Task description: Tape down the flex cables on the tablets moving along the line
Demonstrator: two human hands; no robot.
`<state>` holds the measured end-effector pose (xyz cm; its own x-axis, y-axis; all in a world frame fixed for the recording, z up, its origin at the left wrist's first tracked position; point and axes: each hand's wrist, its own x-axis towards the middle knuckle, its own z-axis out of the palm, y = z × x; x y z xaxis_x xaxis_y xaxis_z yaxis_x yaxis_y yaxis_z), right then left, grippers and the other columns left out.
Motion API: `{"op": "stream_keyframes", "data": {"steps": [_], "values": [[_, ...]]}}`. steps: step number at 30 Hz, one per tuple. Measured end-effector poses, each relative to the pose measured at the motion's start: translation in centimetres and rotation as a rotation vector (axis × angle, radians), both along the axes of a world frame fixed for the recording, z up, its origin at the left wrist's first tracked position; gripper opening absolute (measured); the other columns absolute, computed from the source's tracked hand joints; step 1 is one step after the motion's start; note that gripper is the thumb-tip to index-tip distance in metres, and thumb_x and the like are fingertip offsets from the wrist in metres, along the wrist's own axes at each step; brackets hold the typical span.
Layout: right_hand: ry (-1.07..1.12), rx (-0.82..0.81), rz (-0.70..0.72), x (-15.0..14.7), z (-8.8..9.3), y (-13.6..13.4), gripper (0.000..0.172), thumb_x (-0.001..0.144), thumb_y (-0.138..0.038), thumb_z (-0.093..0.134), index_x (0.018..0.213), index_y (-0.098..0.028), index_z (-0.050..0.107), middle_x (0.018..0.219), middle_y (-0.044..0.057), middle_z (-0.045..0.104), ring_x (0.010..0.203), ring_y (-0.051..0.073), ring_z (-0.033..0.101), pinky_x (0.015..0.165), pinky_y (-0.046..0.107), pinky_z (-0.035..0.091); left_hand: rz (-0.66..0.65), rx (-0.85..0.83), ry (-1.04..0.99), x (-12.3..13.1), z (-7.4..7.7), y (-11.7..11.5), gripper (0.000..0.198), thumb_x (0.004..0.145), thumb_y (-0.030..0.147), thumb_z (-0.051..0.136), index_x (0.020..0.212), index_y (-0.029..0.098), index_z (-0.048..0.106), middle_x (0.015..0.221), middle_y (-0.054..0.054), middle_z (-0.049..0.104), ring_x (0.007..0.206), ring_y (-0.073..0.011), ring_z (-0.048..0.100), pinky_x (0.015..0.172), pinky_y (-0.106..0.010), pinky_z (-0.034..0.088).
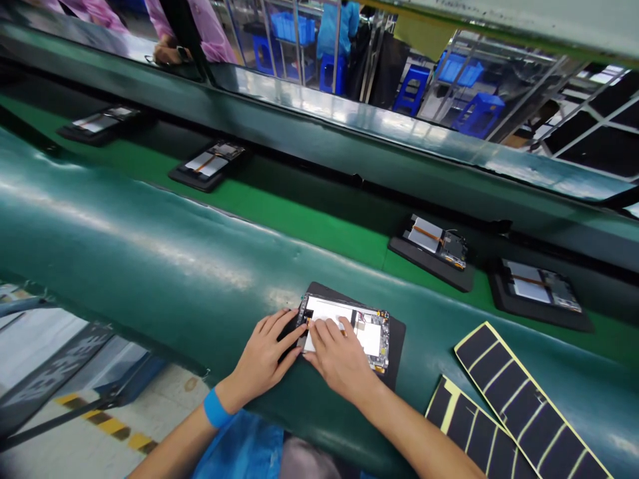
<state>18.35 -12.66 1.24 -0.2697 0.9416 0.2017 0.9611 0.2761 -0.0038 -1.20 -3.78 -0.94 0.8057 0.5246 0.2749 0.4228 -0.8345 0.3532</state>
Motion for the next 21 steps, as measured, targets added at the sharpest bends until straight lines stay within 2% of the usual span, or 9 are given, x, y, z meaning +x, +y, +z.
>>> {"op": "stream_keyframes", "data": {"steps": [4, 11, 16, 21], "values": [[-0.032, -0.023, 0.033, 0.3, 0.4, 0.3, 0.048, 0.099, -0.046, 0.061, 0.132, -0.012, 0.060, 0.121, 0.014, 0.068, 0.110, 0.029, 0.057, 0.103, 0.048, 0.039, -0.014, 0.023, 0.040, 0.1, 0.3, 0.0, 0.043, 0.098, 0.024, 0.052, 0.141, 0.024, 0.059, 0.144, -0.015, 0.056, 0.131, -0.0347, 0.051, 0.102, -0.052, 0.044], [-0.066, -0.029, 0.103, 0.5, 1.0, 0.7, 0.051, 0.099, -0.046, 0.060, 0.131, -0.006, 0.061, 0.122, 0.016, 0.067, 0.114, 0.030, 0.055, 0.106, 0.048, 0.039, 0.018, 0.051, 0.125, 0.5, 1.0, -0.2, 0.043, 0.098, 0.024, 0.051, 0.140, 0.026, 0.060, 0.143, -0.013, 0.058, 0.123, -0.0358, 0.054, 0.098, -0.053, 0.043], [-0.028, -0.075, 0.093, 1.1, 1.4, 0.8, 0.050, 0.097, -0.050, 0.062, 0.129, -0.012, 0.062, 0.118, 0.013, 0.068, 0.110, 0.029, 0.056, 0.104, 0.048, 0.037, 0.022, 0.030, 0.101, 0.5, 0.9, 0.0, 0.040, 0.099, 0.025, 0.051, 0.138, 0.028, 0.062, 0.141, -0.012, 0.059, 0.121, -0.0337, 0.055, 0.099, -0.051, 0.043], [0.003, -0.105, 0.077, 1.5, 1.4, 0.6, 0.045, 0.097, -0.047, 0.063, 0.130, -0.015, 0.061, 0.119, 0.012, 0.068, 0.108, 0.028, 0.057, 0.101, 0.048, 0.037, 0.020, 0.014, 0.057, 0.2, 0.7, 0.0, 0.038, 0.100, 0.027, 0.050, 0.137, 0.028, 0.063, 0.141, -0.012, 0.059, 0.121, -0.0317, 0.056, 0.100, -0.050, 0.043]]}}
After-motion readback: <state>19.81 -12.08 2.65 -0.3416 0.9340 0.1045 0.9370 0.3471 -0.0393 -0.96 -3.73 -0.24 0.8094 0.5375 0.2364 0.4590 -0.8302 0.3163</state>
